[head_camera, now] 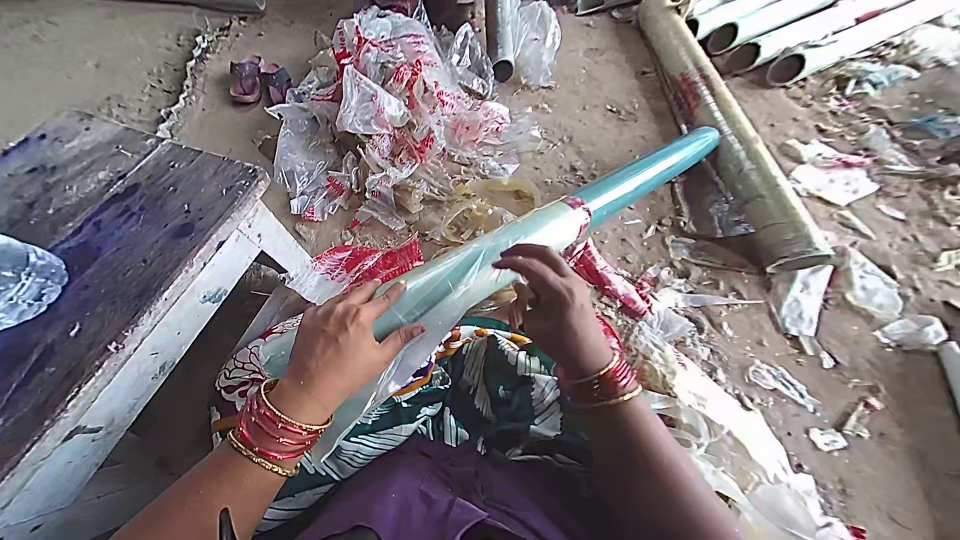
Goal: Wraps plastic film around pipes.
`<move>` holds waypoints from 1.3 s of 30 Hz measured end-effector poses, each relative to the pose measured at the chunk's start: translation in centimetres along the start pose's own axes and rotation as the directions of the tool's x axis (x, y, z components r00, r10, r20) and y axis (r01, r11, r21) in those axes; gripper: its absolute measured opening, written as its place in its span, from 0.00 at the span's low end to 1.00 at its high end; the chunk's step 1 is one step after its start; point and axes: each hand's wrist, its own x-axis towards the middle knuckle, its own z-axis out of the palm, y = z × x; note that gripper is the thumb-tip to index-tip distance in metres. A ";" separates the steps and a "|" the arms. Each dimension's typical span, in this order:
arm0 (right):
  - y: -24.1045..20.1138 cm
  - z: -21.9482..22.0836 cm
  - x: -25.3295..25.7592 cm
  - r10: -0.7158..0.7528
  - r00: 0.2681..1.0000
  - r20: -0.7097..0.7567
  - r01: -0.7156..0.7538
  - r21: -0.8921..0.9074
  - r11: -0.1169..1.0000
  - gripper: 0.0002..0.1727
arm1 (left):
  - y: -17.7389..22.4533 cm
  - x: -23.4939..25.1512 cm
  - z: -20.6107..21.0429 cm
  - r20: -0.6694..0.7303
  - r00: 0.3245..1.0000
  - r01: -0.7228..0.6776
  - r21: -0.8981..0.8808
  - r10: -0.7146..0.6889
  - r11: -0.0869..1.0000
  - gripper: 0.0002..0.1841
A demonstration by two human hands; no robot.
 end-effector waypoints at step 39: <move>1.0 -0.7 -3.7 0.264 0.945 0.192 -0.278 0.051 0.959 0.17 | 5.8 7.7 0.6 0.421 0.893 0.148 0.063 -0.161 0.987 0.32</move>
